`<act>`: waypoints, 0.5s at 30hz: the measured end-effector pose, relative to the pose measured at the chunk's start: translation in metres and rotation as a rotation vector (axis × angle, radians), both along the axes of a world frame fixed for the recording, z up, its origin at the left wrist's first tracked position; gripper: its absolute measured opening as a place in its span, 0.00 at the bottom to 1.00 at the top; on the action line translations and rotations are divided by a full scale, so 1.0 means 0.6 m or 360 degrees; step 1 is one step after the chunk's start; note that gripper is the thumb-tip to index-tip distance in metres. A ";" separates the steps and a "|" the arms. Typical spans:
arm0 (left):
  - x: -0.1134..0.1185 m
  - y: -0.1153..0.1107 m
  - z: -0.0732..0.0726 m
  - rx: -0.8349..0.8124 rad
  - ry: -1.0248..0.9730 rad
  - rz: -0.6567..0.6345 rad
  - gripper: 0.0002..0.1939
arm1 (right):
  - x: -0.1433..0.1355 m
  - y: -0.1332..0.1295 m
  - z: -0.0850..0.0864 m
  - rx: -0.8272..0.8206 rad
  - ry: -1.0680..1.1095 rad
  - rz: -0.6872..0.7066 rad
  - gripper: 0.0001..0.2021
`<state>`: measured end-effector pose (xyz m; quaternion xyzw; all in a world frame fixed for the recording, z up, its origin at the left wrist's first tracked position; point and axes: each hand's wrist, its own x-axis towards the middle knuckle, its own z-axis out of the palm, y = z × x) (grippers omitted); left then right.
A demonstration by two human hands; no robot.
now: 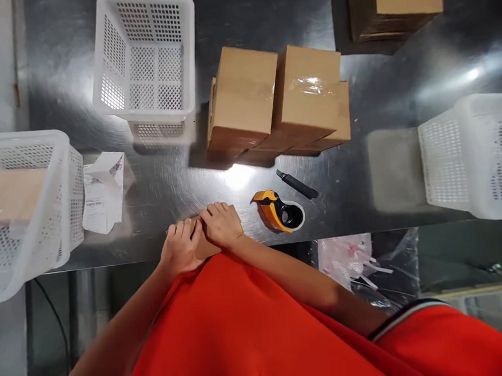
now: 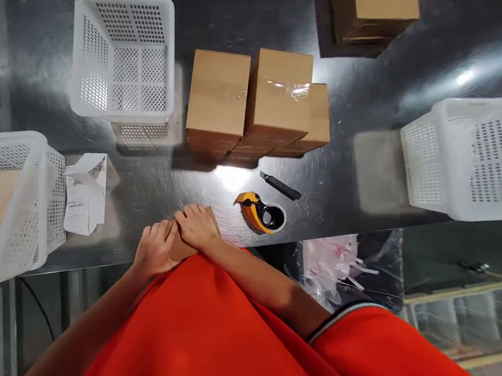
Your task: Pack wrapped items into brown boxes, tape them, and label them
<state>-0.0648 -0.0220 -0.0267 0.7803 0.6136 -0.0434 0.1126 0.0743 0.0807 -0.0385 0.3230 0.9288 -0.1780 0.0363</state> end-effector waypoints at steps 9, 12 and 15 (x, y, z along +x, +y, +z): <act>-0.015 0.006 -0.011 0.0052 0.0011 -0.0079 0.44 | 0.024 -0.027 -0.006 0.0157 0.0165 -0.0111 0.18; -0.007 0.005 -0.002 -0.0019 0.0029 -0.0063 0.44 | 0.022 -0.029 -0.002 0.0143 0.0044 -0.0228 0.16; 0.019 0.001 0.006 -0.0059 0.0073 0.0132 0.43 | 0.018 -0.025 0.001 0.0078 -0.0033 -0.0163 0.13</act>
